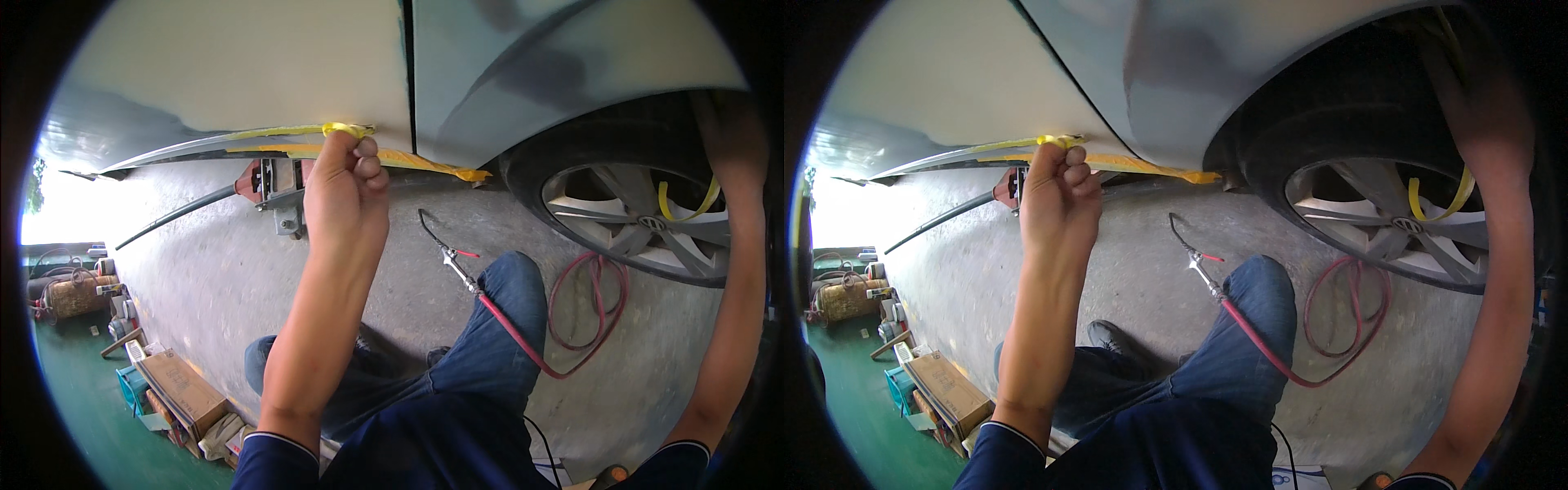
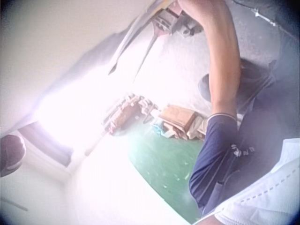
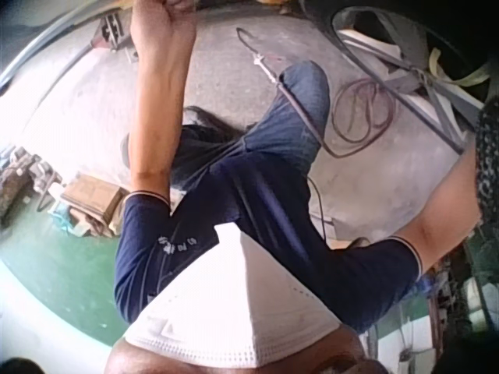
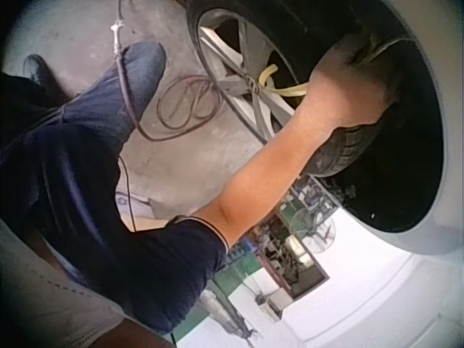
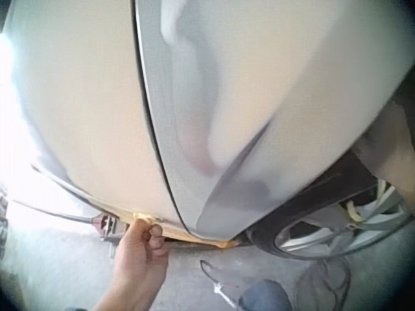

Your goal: The person uses a spray gun to clean the front and side of a grey car, then uses a sanding tool on the front bumper area. Finally, the person removes yellow masking tape from the car's body.

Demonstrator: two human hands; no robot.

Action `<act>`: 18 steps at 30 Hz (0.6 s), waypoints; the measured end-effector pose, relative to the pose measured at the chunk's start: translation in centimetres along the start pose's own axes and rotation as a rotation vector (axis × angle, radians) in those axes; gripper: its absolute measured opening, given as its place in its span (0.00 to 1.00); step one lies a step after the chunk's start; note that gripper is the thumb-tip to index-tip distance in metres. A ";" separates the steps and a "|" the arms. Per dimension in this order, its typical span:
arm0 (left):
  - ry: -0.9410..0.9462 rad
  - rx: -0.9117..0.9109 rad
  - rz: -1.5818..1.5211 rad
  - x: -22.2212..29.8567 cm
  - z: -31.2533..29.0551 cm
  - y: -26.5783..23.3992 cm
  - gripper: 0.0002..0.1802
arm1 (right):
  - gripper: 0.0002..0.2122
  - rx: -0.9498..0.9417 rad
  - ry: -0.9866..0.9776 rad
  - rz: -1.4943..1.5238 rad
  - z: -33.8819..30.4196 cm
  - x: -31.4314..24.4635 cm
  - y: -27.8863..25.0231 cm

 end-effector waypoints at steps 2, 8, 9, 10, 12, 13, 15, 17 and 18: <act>-0.010 -0.094 -0.064 1.0 -0.3 0.0 0.02 | 0.20 0.006 -0.002 0.008 0.0 0.0 -0.2; -0.252 -0.191 -0.305 4.4 -0.4 0.6 0.07 | 0.20 0.018 -0.010 0.024 0.2 -0.2 -0.7; -0.293 -0.227 -0.344 5.0 -0.4 0.6 0.08 | 0.20 0.022 -0.013 0.026 0.2 -0.2 -0.8; -0.302 -0.256 -0.354 5.7 -0.4 0.5 0.08 | 0.20 0.020 -0.014 0.027 0.2 -0.3 -0.9; -0.308 -0.308 -0.369 7.5 -0.6 0.4 0.09 | 0.20 0.027 -0.018 0.040 0.3 -0.5 -0.9; -0.290 -0.321 -0.349 8.6 -0.7 0.3 0.09 | 0.20 0.031 -0.021 0.044 0.4 -0.5 -1.0; -0.284 -0.319 -0.365 10.1 -1.0 0.1 0.10 | 0.20 0.042 -0.026 0.056 0.6 -0.7 -1.1; -0.243 -0.340 -0.334 11.6 -1.6 -0.2 0.10 | 0.20 0.046 -0.032 0.068 0.7 -0.7 -1.2; -0.225 -0.358 -0.321 12.3 -1.9 -0.3 0.10 | 0.20 0.050 -0.034 0.073 0.7 -0.7 -1.2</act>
Point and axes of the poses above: each hand's wrist, its own z-axis towards the middle knuckle, its own y-axis out of the palm, x = y × z, the point moved 6 cm from there along z, towards the middle knuckle, and after that the axes turned 6 degrees about -z, right-handed, at the moved point
